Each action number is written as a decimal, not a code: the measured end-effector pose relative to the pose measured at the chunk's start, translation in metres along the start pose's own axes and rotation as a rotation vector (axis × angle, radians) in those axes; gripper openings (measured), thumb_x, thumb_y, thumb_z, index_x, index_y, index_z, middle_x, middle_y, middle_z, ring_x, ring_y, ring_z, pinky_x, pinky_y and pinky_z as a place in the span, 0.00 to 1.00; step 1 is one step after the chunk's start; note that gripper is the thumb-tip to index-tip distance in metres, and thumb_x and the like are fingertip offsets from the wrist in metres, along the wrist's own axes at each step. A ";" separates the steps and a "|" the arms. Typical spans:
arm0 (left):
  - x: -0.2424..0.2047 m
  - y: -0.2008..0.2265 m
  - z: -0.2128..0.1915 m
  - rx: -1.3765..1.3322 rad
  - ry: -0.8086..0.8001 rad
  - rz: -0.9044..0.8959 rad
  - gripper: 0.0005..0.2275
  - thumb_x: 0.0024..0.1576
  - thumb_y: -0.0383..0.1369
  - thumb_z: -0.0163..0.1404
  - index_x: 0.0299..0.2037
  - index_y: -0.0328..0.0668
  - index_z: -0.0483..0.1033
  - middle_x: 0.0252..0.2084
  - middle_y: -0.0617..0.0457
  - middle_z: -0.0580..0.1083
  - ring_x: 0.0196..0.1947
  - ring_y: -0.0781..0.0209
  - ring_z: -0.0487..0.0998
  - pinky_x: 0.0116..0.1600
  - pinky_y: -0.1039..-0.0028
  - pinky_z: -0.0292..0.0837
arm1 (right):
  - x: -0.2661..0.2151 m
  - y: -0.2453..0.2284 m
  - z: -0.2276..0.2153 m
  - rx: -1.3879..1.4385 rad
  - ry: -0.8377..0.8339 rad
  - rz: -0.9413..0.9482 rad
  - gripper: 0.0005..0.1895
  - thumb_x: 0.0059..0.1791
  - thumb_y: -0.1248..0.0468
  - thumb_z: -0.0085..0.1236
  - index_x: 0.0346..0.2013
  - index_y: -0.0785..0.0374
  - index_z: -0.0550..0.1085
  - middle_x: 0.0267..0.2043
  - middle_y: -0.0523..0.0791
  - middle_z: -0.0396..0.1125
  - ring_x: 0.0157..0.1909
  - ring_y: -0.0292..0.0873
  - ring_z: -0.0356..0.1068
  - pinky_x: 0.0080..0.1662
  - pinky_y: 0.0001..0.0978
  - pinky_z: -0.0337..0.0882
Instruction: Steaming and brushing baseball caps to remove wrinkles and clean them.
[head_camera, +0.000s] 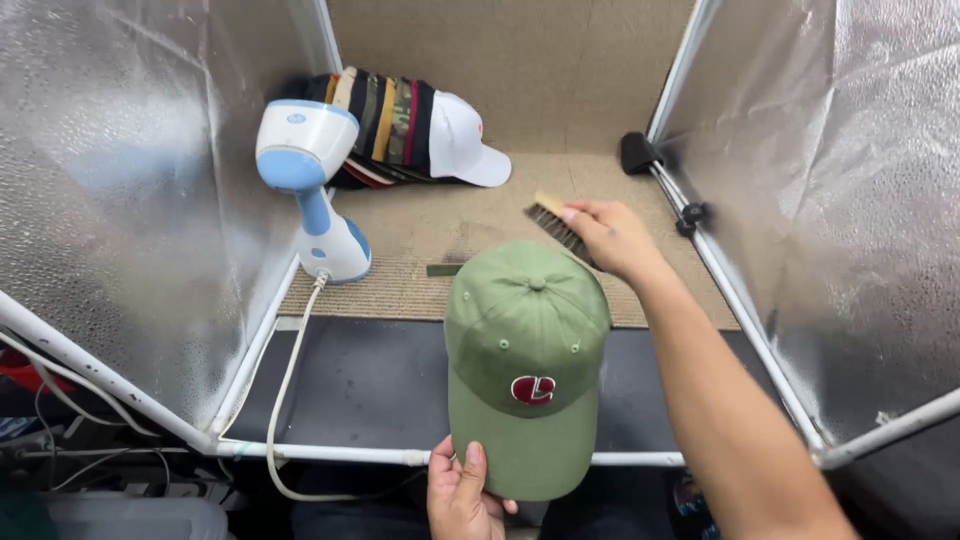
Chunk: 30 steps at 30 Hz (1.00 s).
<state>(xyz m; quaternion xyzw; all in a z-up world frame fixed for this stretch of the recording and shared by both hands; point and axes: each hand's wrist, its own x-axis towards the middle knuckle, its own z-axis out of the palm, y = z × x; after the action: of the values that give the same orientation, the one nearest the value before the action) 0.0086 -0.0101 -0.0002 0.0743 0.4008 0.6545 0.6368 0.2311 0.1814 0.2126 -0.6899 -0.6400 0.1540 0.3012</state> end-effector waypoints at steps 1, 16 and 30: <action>-0.001 0.005 0.005 -0.003 -0.001 0.003 0.19 0.56 0.30 0.52 0.58 0.38 0.66 0.44 0.39 0.77 0.29 0.44 0.76 0.09 0.66 0.56 | -0.028 -0.018 -0.008 0.000 0.001 -0.004 0.27 0.50 0.47 0.42 0.56 0.52 0.78 0.47 0.43 0.77 0.45 0.42 0.73 0.46 0.35 0.65; -0.006 0.004 0.001 -0.019 -0.149 -0.034 0.14 0.61 0.29 0.49 0.55 0.39 0.64 0.45 0.38 0.76 0.33 0.46 0.75 0.17 0.65 0.63 | -0.142 0.031 0.029 0.313 -0.047 0.332 0.27 0.52 0.48 0.39 0.58 0.55 0.76 0.62 0.41 0.72 0.62 0.40 0.69 0.60 0.32 0.64; -0.014 0.024 0.006 0.056 -0.123 -0.031 0.19 0.59 0.31 0.50 0.60 0.37 0.63 0.48 0.36 0.78 0.34 0.45 0.77 0.17 0.65 0.65 | -0.121 -0.052 -0.010 -0.084 0.092 -0.305 0.23 0.49 0.42 0.52 0.54 0.43 0.80 0.52 0.42 0.68 0.49 0.42 0.71 0.50 0.35 0.66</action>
<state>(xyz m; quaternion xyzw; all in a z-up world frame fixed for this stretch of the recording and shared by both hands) -0.0037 -0.0167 0.0247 0.1261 0.3801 0.6273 0.6679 0.1799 0.0607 0.2313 -0.6030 -0.7288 0.0479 0.3209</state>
